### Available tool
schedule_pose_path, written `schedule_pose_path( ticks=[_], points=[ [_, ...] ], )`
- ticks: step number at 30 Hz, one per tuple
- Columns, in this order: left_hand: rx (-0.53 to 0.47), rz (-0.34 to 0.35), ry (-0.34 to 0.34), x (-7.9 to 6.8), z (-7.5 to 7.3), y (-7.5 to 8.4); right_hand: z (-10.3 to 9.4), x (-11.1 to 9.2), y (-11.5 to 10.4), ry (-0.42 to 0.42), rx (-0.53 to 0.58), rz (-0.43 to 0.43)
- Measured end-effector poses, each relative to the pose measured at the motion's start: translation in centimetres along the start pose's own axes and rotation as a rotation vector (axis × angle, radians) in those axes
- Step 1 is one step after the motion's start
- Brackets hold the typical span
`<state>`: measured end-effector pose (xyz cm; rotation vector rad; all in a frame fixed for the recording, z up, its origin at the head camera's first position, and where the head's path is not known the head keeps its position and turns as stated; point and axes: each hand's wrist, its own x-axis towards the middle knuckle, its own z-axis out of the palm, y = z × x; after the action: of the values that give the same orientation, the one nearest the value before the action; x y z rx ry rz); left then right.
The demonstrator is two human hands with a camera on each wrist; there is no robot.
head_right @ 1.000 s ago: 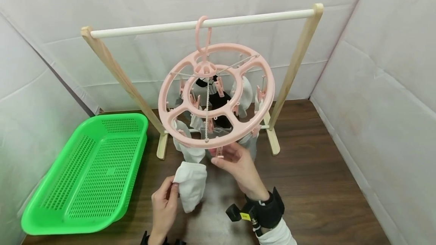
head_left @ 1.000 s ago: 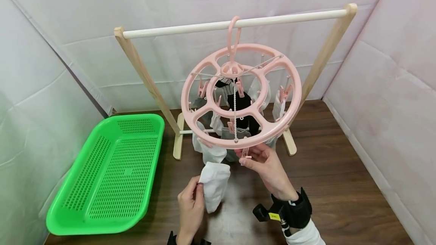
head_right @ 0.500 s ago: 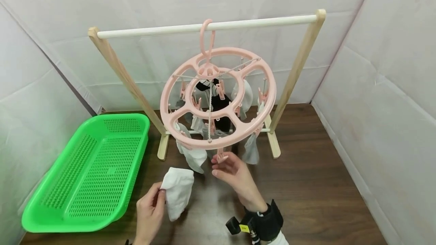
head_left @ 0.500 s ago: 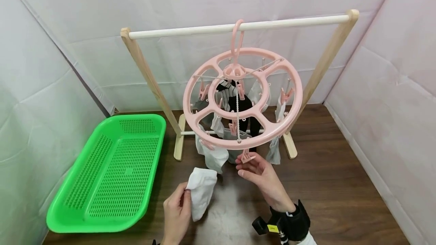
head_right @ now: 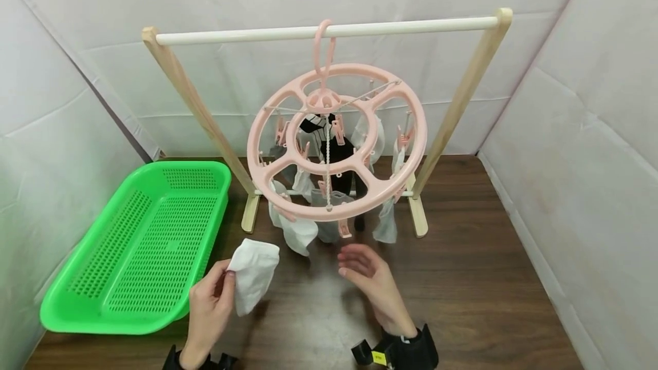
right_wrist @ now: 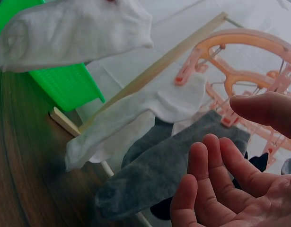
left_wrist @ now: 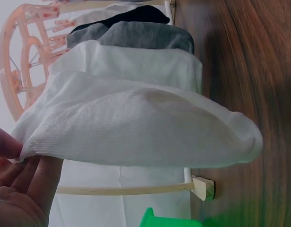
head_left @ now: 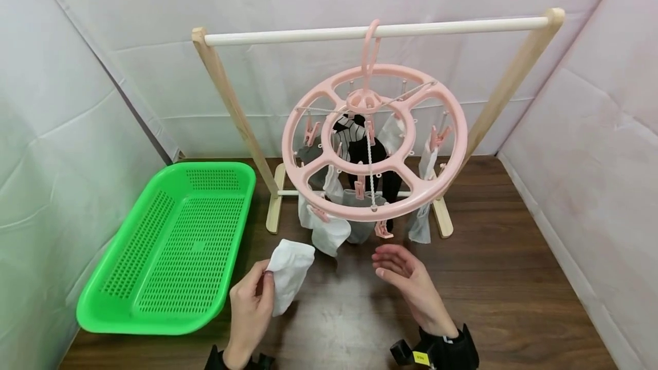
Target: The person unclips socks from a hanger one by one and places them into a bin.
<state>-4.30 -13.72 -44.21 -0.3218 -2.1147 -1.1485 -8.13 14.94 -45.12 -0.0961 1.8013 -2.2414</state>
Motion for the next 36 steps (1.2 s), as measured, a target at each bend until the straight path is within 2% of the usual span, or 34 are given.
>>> schedule_pose_path(
  ticks=[10,20,27,33,36],
  points=[
    [0.011,0.065,-0.045,1.4,-1.5,-0.3,-0.9,-1.2,1.5,0.073,-0.013,0.074],
    [0.082,0.129,-0.098,2.5,-3.1,-0.1,-1.5,-2.1,2.4,0.050,-0.020,0.106],
    [0.107,0.276,-0.110,3.2,-3.8,-0.2,-1.5,-2.5,2.5,0.040,-0.042,0.133],
    [0.128,0.302,-0.100,4.1,-4.8,-0.4,-1.7,-2.8,2.8,0.021,-0.049,0.101],
    [0.111,0.301,-0.120,4.7,-5.3,-0.2,-1.8,-2.9,2.9,0.015,-0.047,0.101]
  ],
)
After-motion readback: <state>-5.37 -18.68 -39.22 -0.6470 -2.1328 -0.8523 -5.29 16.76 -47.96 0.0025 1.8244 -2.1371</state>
